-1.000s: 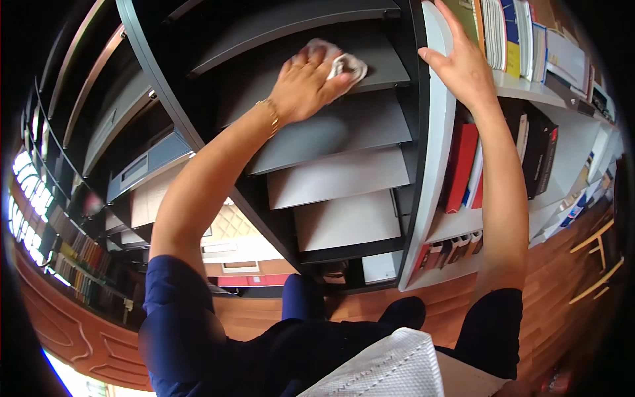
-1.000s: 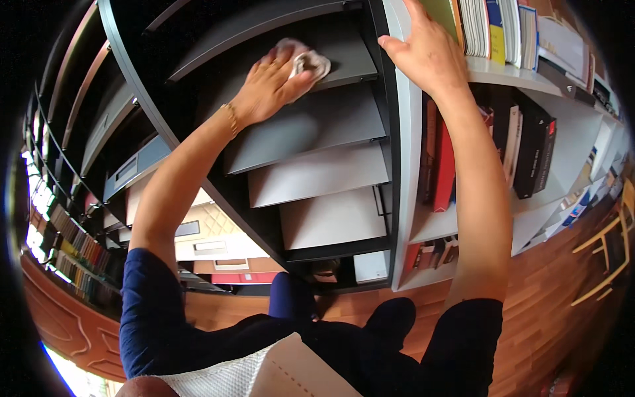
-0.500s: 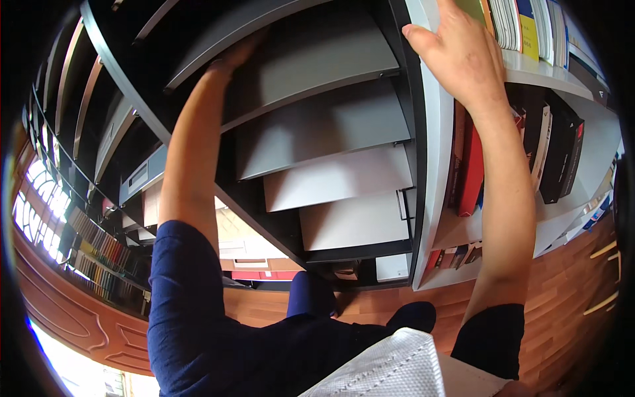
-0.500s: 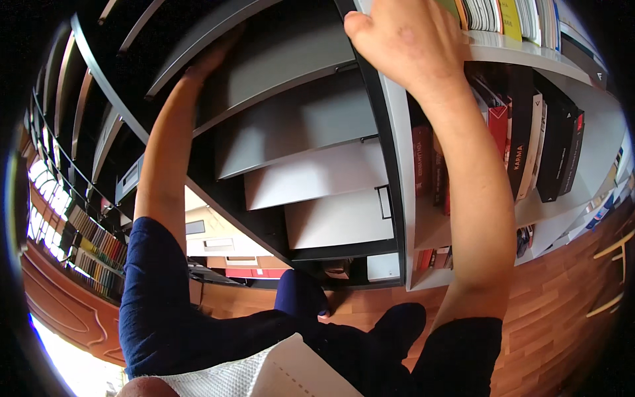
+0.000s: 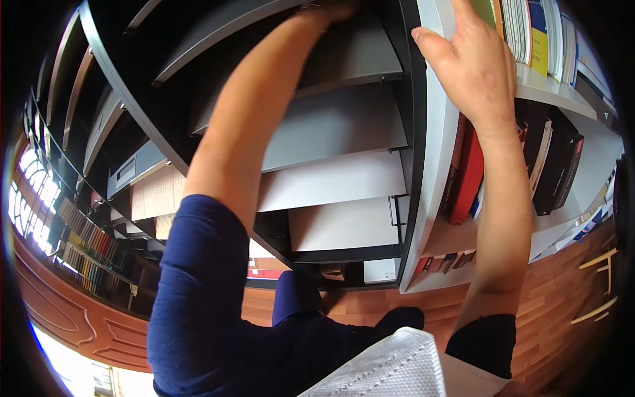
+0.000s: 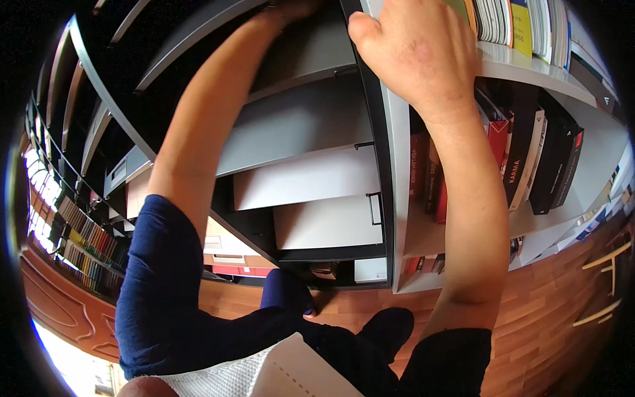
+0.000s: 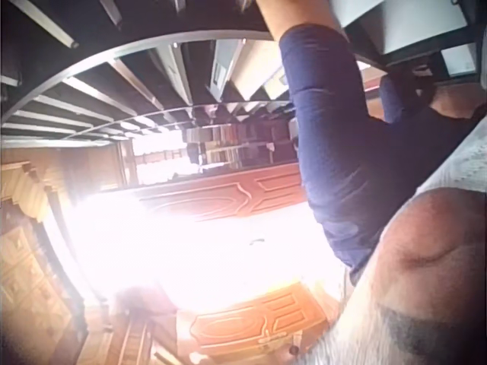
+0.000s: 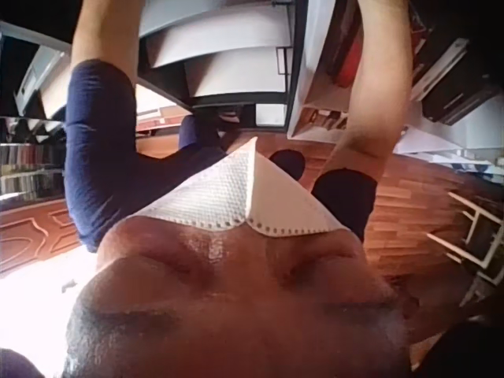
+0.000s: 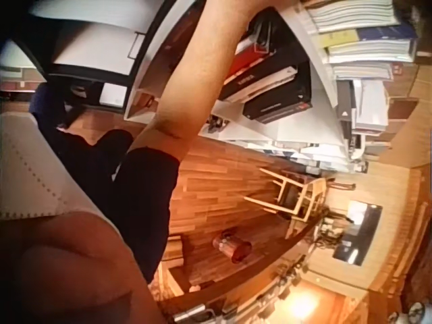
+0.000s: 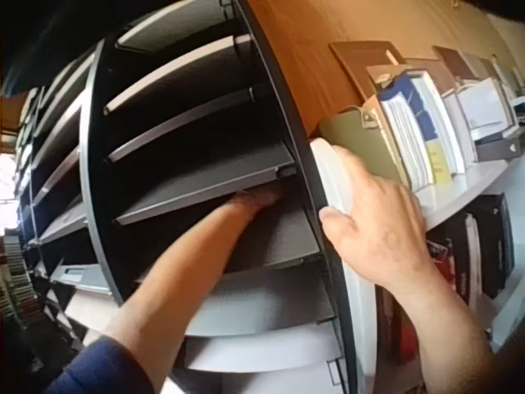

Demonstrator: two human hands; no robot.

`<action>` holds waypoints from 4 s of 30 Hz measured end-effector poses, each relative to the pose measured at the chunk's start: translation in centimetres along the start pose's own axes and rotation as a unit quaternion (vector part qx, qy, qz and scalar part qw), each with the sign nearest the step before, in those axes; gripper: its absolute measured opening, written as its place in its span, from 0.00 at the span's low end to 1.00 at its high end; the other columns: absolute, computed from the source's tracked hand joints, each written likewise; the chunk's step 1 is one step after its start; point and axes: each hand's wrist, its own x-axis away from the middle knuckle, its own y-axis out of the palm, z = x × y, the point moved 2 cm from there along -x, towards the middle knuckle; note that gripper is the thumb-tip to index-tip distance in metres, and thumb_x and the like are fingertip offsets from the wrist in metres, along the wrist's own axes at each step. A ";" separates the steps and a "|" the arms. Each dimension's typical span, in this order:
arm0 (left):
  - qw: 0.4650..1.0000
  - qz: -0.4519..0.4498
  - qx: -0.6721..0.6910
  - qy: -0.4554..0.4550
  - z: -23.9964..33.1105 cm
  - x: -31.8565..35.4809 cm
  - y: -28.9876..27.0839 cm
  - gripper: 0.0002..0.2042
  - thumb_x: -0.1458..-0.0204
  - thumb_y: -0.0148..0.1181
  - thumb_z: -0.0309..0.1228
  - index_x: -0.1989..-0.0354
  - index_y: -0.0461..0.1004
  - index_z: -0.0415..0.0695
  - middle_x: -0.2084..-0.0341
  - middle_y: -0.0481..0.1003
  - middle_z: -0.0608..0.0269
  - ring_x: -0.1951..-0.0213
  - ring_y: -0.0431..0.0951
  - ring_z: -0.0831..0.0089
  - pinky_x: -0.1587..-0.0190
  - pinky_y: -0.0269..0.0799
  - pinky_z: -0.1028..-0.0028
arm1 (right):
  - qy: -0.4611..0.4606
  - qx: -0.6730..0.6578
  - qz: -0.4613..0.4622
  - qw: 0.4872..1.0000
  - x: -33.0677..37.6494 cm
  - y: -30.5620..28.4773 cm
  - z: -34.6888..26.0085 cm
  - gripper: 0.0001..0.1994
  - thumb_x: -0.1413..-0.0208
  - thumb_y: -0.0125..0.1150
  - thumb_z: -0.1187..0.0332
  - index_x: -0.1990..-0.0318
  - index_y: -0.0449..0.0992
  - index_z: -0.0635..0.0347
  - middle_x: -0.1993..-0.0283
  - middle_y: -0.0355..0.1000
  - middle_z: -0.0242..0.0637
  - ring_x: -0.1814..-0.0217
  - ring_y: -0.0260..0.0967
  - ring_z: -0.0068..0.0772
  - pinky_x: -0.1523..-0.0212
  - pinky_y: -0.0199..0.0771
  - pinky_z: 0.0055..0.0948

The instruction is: The person is wiping down shelves and organizing binders in an office storage area.

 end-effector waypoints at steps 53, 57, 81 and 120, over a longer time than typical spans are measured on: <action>0.994 0.029 -0.105 -0.025 -6.7 26.0 -16.2 0.23 0.41 0.42 0.48 0.43 0.68 0.49 0.47 0.69 0.46 0.52 0.73 0.46 0.48 0.65 0.54 | -0.010 0.015 0.051 0.999 0.7 0.4 1.0 0.32 0.56 0.60 0.70 0.39 0.63 0.59 0.50 0.71 0.56 0.45 0.68 0.54 0.45 0.66 0.37; 0.977 0.124 -0.165 0.058 -3.5 27.0 -15.1 0.24 0.48 0.56 0.37 0.41 0.66 0.50 0.46 0.69 0.49 0.51 0.71 0.44 0.44 0.61 0.54 | 0.095 0.017 0.008 0.995 0.7 0.2 -0.9 0.32 0.54 0.59 0.69 0.37 0.61 0.52 0.53 0.72 0.57 0.48 0.69 0.56 0.47 0.67 0.41; 0.928 0.222 -0.224 0.198 -2.7 20.4 -22.9 0.29 0.61 0.60 0.24 0.44 0.69 0.50 0.48 0.71 0.51 0.47 0.70 0.55 0.41 0.59 0.57 | 0.092 0.066 -0.019 0.993 0.5 0.6 0.5 0.31 0.49 0.56 0.61 0.35 0.59 0.46 0.49 0.73 0.46 0.51 0.73 0.45 0.49 0.68 0.36; 0.123 0.032 -0.912 0.390 -23.2 1.2 -18.3 0.18 0.39 0.43 0.42 0.53 0.72 0.43 0.55 0.72 0.56 0.53 0.71 0.64 0.52 0.67 0.65 | 0.076 0.056 0.032 0.995 0.9 0.5 -0.8 0.29 0.50 0.58 0.61 0.38 0.62 0.39 0.59 0.76 0.49 0.56 0.73 0.56 0.55 0.70 0.46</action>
